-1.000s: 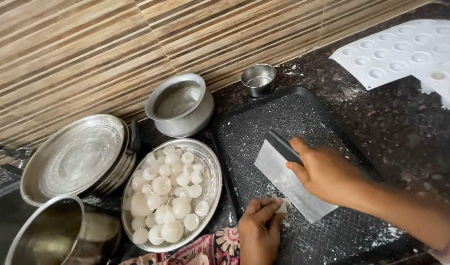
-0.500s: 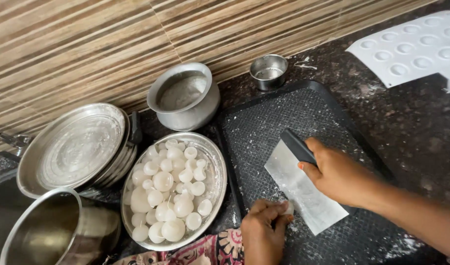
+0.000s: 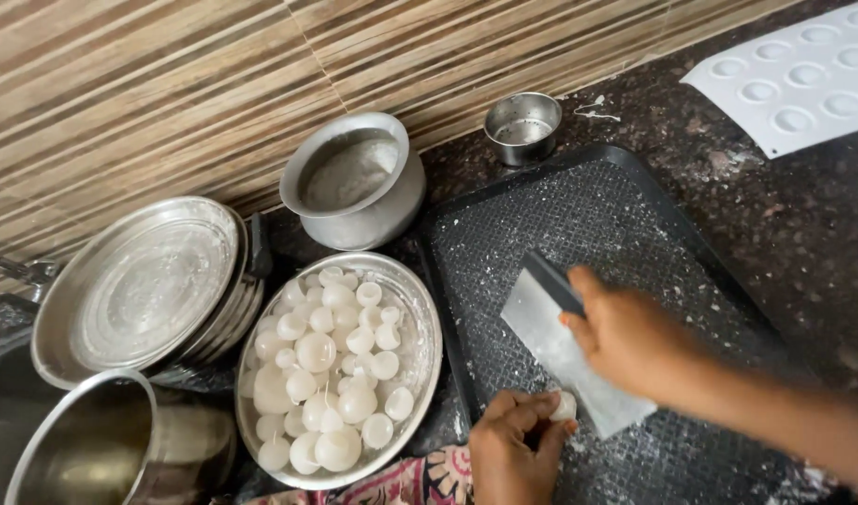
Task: Breaking small white wax or material pieces on a tray using a scraper tool.
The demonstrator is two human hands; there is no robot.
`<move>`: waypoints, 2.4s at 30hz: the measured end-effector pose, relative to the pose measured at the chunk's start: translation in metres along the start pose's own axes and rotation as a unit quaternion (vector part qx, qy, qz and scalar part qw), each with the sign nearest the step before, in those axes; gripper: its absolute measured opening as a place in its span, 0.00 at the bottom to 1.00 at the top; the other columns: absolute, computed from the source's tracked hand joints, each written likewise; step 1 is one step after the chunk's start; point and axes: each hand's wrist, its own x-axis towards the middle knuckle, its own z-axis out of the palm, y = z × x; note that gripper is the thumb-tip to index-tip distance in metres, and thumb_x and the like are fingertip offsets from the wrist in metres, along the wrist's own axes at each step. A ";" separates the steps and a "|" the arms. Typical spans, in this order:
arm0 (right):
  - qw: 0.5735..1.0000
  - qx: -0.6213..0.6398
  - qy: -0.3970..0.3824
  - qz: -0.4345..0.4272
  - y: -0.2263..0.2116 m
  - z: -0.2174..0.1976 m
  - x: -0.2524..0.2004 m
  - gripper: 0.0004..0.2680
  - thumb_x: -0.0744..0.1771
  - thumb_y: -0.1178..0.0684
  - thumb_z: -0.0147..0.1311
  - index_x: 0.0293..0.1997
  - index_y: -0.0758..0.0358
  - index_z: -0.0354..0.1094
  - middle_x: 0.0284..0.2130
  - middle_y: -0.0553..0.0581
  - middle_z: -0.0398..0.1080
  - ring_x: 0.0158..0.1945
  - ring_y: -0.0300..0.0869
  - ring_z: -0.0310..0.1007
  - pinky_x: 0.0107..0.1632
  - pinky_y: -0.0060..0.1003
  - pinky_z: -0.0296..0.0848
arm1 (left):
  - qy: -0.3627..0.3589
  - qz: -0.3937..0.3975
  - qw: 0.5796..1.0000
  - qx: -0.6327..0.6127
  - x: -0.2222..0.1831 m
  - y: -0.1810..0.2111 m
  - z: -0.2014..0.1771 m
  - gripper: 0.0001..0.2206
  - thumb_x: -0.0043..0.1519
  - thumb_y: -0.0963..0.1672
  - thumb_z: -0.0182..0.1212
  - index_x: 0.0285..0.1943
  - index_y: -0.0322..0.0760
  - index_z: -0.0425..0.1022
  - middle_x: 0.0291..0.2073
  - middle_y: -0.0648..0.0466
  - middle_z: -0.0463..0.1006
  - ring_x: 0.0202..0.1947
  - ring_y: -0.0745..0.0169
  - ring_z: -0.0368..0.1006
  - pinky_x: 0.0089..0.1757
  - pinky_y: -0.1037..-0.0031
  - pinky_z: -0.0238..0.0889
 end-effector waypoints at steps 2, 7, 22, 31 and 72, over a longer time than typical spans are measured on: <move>1.000 0.015 0.000 0.001 0.005 -0.008 -0.004 0.16 0.68 0.48 0.53 0.58 0.63 0.58 0.21 0.66 0.76 0.23 0.56 0.78 0.27 0.51 0.72 | -0.001 -0.007 1.000 -0.002 -0.004 0.011 -0.003 0.13 0.48 0.37 0.77 0.42 0.31 0.86 0.32 0.50 0.84 0.27 0.63 0.83 0.31 0.78 0.74; 0.997 0.023 -0.019 0.075 -0.030 -0.056 -0.037 0.15 0.69 0.47 0.53 0.60 0.61 0.60 0.21 0.66 0.76 0.22 0.56 0.80 0.27 0.49 0.71 | 0.013 -0.004 0.999 0.035 -0.004 0.030 -0.006 0.12 0.50 0.37 0.74 0.43 0.30 0.85 0.34 0.50 0.82 0.27 0.62 0.79 0.30 0.76 0.70; 0.997 -0.054 0.043 -0.021 -0.039 -0.018 -0.052 0.17 0.68 0.46 0.51 0.60 0.62 0.56 0.17 0.67 0.73 0.19 0.60 0.76 0.23 0.52 0.72 | 0.029 0.041 0.998 0.023 -0.005 0.015 -0.001 0.10 0.52 0.36 0.73 0.42 0.29 0.86 0.32 0.48 0.83 0.27 0.61 0.80 0.31 0.75 0.71; 0.997 -0.071 -0.015 0.013 -0.042 -0.012 -0.048 0.16 0.69 0.46 0.46 0.60 0.63 0.52 0.14 0.59 0.71 0.13 0.49 0.73 0.17 0.43 0.70 | 0.051 0.024 0.998 0.012 -0.005 0.013 0.005 0.10 0.51 0.35 0.74 0.40 0.30 0.86 0.31 0.48 0.83 0.28 0.62 0.82 0.32 0.75 0.73; 0.999 0.013 0.028 0.021 -0.035 -0.051 -0.045 0.15 0.68 0.49 0.53 0.57 0.66 0.59 0.27 0.72 0.75 0.32 0.64 0.79 0.35 0.57 0.73 | 0.035 0.102 0.992 0.059 -0.009 0.038 -0.006 0.13 0.54 0.36 0.68 0.48 0.30 0.81 0.41 0.45 0.80 0.36 0.49 0.80 0.39 0.68 0.74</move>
